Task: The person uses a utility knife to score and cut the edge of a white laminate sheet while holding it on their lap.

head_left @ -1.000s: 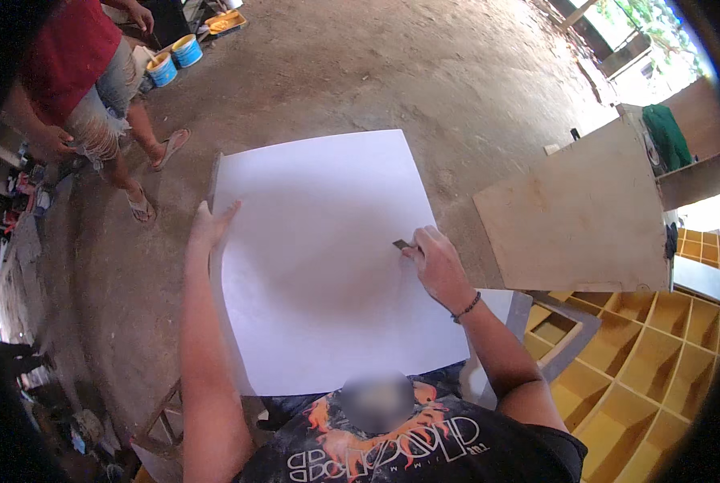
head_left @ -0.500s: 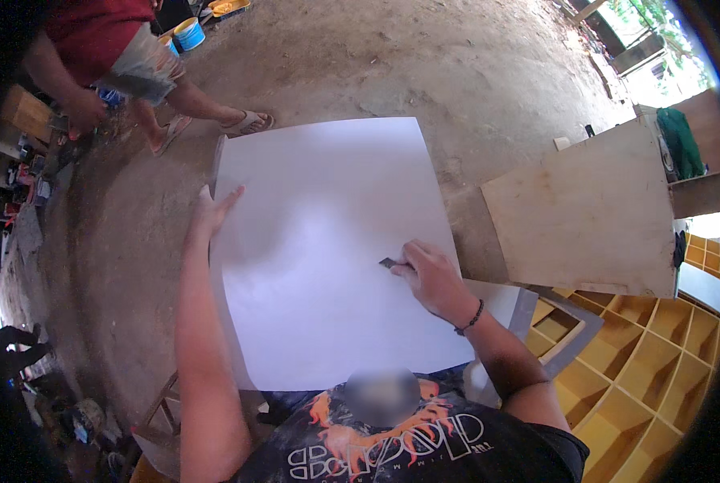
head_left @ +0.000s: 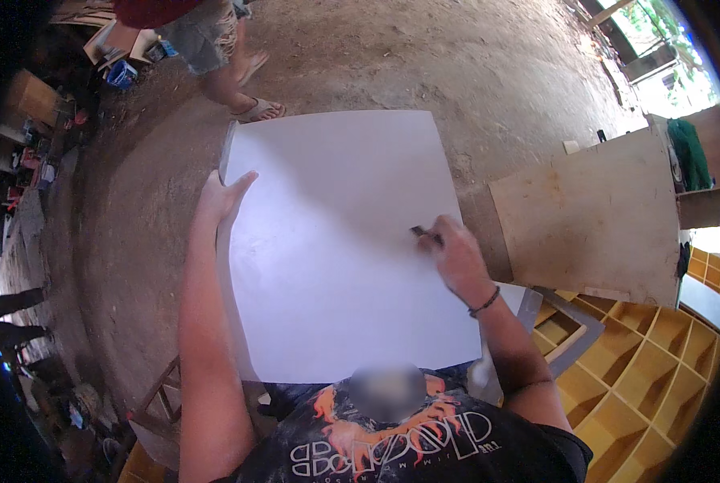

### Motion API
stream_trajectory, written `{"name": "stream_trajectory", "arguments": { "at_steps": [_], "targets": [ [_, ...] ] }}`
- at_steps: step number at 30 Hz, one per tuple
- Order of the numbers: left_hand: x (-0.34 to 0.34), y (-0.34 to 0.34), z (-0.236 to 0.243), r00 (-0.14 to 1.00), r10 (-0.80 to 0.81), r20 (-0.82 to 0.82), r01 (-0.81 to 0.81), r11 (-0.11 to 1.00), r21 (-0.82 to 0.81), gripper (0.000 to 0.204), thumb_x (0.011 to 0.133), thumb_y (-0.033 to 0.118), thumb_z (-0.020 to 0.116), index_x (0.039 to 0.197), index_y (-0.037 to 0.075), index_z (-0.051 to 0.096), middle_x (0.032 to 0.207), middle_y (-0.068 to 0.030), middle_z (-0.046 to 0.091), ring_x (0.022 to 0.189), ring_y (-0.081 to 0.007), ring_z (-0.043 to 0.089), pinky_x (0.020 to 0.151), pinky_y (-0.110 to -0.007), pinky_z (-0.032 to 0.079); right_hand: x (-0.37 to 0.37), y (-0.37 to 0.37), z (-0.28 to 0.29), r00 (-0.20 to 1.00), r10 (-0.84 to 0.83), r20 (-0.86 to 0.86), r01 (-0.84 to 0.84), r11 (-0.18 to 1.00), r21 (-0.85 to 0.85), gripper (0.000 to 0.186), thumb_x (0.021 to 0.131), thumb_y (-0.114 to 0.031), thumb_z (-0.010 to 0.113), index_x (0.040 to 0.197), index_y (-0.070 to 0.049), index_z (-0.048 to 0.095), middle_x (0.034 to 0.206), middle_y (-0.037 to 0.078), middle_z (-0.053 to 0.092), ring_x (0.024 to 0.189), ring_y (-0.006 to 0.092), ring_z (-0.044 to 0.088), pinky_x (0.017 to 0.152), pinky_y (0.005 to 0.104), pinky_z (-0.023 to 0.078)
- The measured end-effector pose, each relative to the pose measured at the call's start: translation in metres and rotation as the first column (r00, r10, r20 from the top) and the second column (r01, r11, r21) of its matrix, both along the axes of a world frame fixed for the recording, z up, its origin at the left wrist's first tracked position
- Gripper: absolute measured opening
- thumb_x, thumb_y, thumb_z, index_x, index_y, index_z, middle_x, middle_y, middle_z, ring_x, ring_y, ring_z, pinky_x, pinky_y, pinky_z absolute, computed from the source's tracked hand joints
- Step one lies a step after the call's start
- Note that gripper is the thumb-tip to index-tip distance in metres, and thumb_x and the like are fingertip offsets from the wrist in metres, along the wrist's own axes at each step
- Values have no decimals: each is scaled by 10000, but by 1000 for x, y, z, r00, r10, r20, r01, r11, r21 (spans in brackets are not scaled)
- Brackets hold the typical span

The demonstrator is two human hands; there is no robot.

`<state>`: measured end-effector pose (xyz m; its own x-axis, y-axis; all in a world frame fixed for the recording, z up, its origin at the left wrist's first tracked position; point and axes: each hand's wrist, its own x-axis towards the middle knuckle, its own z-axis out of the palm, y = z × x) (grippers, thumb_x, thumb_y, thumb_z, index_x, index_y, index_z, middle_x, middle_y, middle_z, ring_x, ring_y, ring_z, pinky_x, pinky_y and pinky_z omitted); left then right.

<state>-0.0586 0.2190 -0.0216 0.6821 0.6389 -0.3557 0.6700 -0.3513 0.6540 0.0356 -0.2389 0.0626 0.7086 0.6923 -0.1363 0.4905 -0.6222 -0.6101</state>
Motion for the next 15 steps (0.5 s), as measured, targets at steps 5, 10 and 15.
{"name": "stream_trajectory", "arguments": {
  "at_steps": [5,10,15],
  "targets": [
    [2,6,-6,1000,13,-23,-13,1000,-12,1089,797,768,876,1410,-100,641,1291,-295,757,1179,-381,755,1048,-464,578,-19,8,1,999,-15,39,15,1000,1,216,1026,-153,743,1001,-18,576,1015,201,632,966,417,647,865,525,511],
    [5,4,-12,993,32,-115,-12,985,172,1080,884,742,807,1484,-124,570,1378,-348,707,1264,-447,725,1100,-495,564,-19,20,7,994,106,-10,-106,994,8,243,1018,-146,756,991,-9,557,979,199,611,923,409,615,845,517,491],
    [25,-38,0,961,-97,-260,212,861,463,1097,985,756,657,1665,-62,387,1696,-354,399,1591,-459,402,1319,-561,305,13,20,-15,989,-108,98,100,992,77,234,1010,-122,762,987,6,568,976,204,638,905,407,628,822,512,492]
  ]
}}
